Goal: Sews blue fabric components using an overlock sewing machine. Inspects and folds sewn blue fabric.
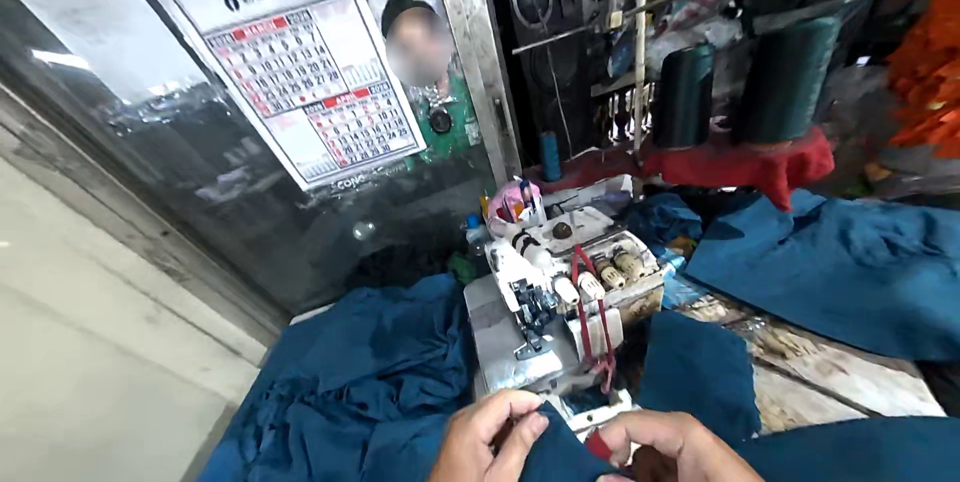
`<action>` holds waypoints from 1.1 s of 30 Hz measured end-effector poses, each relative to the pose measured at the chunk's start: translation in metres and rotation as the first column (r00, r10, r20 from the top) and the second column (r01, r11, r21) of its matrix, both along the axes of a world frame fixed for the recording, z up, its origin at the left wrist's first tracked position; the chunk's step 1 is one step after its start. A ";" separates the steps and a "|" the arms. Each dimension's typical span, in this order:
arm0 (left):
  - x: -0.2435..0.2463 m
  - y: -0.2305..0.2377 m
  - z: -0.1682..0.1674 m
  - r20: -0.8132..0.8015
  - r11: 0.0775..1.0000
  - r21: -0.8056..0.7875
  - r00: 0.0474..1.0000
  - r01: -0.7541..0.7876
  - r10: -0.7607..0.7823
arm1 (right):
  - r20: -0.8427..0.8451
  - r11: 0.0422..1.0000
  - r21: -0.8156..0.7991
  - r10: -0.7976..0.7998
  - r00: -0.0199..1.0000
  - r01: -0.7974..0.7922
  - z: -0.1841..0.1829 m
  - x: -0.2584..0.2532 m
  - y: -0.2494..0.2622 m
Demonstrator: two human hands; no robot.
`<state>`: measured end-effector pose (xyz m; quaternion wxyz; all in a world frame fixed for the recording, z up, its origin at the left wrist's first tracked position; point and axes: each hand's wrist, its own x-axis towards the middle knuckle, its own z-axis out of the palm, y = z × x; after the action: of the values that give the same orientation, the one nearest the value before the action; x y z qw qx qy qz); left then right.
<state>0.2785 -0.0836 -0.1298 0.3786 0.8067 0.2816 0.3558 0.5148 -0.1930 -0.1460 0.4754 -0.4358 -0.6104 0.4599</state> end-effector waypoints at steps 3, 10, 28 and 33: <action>0.012 0.048 0.013 -0.135 0.938 0.344 0.987 -0.040 0.092 | 0.024 0.994 -0.007 -0.108 0.994 0.108 -0.010 -0.011 0.036; 0.028 0.088 -0.026 -0.220 0.859 0.495 0.937 -0.132 0.271 | -0.042 0.943 -0.165 -0.299 0.953 0.289 -0.062 -0.023 0.067; 0.032 0.044 -0.037 -0.292 0.736 0.655 0.841 -0.170 0.455 | -0.135 0.932 -0.246 -0.306 0.943 0.267 -0.053 -0.026 0.058; 0.032 0.037 -0.035 -0.211 0.791 0.550 0.873 -0.266 0.440 | -0.219 0.917 -0.254 -0.364 0.905 0.307 -0.046 -0.030 0.053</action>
<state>0.3103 -0.0468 -0.1650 0.0275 0.8564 0.3852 0.3427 0.4844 -0.1402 -0.1919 0.5745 -0.5187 -0.4047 0.4869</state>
